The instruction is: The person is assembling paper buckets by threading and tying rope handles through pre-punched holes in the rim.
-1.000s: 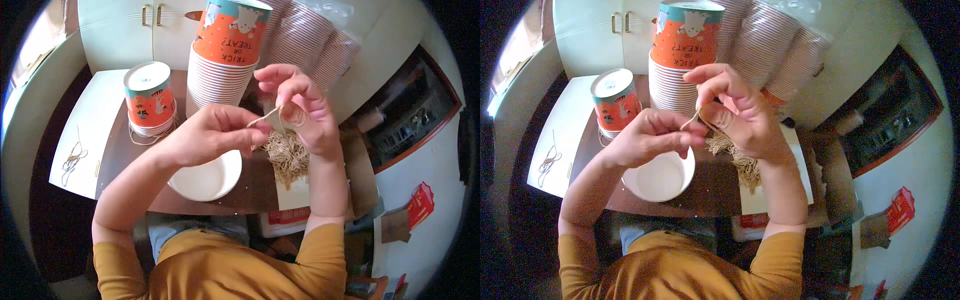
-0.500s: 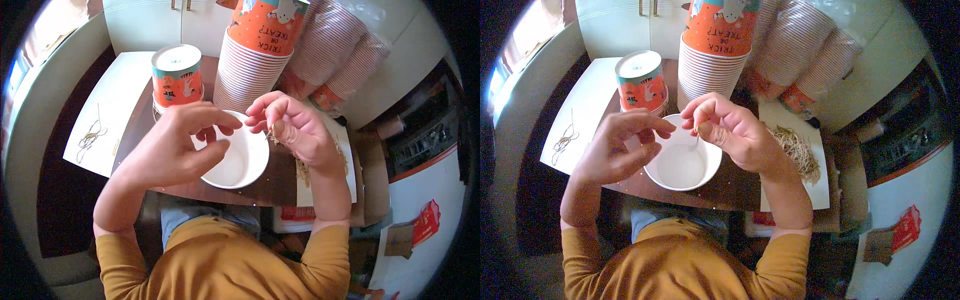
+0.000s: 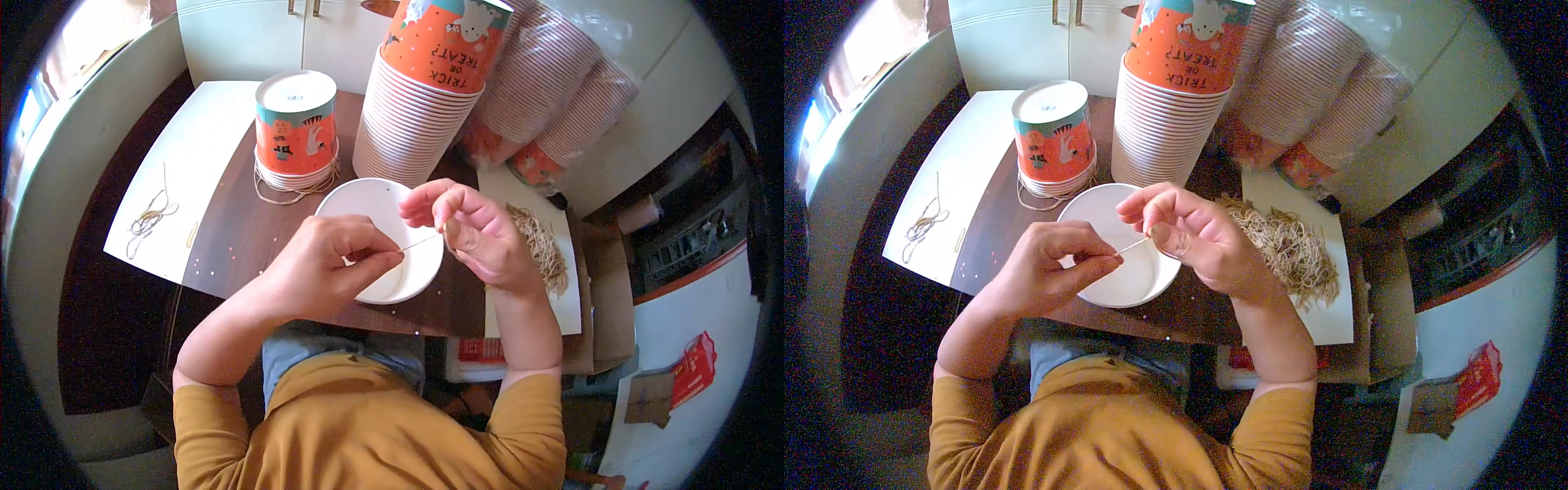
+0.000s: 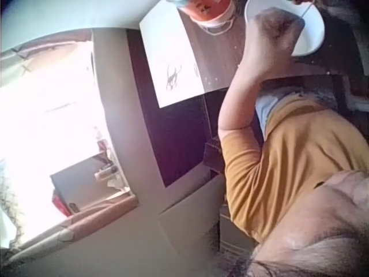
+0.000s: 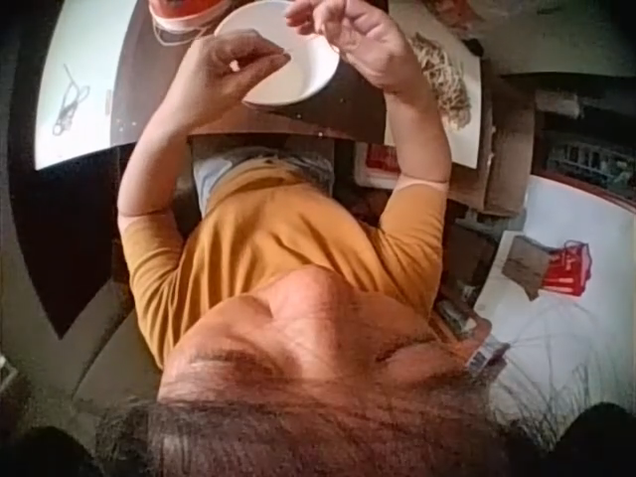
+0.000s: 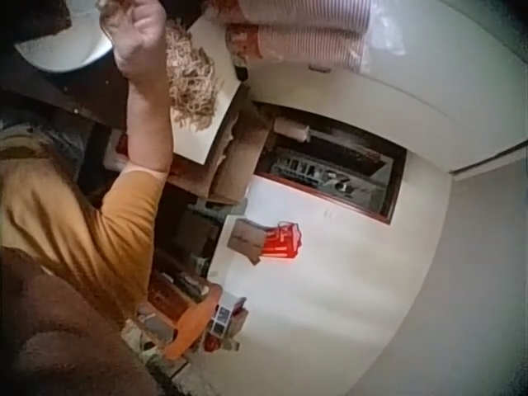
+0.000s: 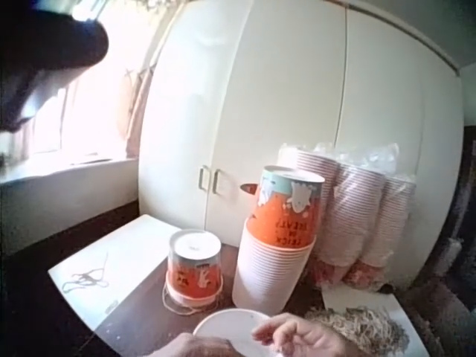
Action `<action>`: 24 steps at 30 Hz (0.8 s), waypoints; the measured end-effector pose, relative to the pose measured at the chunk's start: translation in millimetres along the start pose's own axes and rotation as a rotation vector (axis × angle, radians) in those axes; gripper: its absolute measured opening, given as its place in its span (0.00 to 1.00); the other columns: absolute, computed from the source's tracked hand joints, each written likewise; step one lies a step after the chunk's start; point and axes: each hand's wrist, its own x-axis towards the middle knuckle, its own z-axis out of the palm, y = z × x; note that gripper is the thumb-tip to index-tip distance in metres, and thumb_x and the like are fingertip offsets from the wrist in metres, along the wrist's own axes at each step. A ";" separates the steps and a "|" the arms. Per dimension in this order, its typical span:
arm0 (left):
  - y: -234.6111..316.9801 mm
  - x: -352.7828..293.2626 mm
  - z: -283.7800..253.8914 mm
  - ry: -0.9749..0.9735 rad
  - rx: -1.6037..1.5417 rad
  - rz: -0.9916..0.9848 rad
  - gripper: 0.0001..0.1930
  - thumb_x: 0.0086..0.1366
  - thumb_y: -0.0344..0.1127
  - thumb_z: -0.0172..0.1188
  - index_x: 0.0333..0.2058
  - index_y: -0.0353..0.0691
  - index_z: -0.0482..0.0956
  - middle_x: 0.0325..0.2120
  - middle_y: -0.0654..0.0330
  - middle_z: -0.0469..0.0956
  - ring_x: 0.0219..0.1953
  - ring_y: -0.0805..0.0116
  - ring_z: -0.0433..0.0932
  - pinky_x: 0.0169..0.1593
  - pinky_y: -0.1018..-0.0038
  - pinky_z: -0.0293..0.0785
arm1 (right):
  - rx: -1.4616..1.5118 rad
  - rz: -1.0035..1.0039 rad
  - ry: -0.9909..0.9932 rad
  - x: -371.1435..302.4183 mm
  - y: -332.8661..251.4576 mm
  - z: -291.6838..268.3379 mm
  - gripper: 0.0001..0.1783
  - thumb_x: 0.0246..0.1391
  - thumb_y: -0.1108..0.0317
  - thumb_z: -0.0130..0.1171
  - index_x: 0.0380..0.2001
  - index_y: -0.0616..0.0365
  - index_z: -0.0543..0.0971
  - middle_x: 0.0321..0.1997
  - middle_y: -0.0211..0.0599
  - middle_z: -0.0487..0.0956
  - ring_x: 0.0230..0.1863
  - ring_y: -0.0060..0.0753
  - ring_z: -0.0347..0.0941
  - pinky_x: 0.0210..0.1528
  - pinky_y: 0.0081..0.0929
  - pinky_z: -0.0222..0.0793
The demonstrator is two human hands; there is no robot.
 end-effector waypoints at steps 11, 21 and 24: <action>37.8 15.2 -24.9 0.011 0.589 0.356 0.03 0.49 0.24 0.63 0.25 0.37 0.78 0.21 0.57 0.72 0.24 0.58 0.74 0.31 0.66 0.71 | -0.173 0.257 0.099 7.0 -22.8 30.7 0.12 0.59 0.70 0.57 0.45 0.62 0.73 0.32 0.27 0.77 0.32 0.14 0.71 0.35 0.18 0.70; 14.4 10.6 -23.8 0.011 0.210 0.182 0.05 0.62 0.30 0.57 0.31 0.34 0.76 0.24 0.55 0.75 0.26 0.62 0.76 0.31 0.70 0.72 | -1.046 -0.410 0.170 11.3 -16.0 37.4 0.06 0.50 0.75 0.61 0.32 0.59 0.75 0.27 0.39 0.74 0.27 0.42 0.75 0.30 0.34 0.71; 6.2 4.3 -17.8 0.030 0.251 0.129 0.03 0.61 0.28 0.58 0.33 0.35 0.76 0.26 0.55 0.76 0.25 0.64 0.76 0.29 0.71 0.72 | -1.212 -0.372 0.101 9.2 -12.1 37.0 0.06 0.50 0.74 0.60 0.32 0.58 0.74 0.29 0.39 0.72 0.28 0.43 0.74 0.32 0.35 0.71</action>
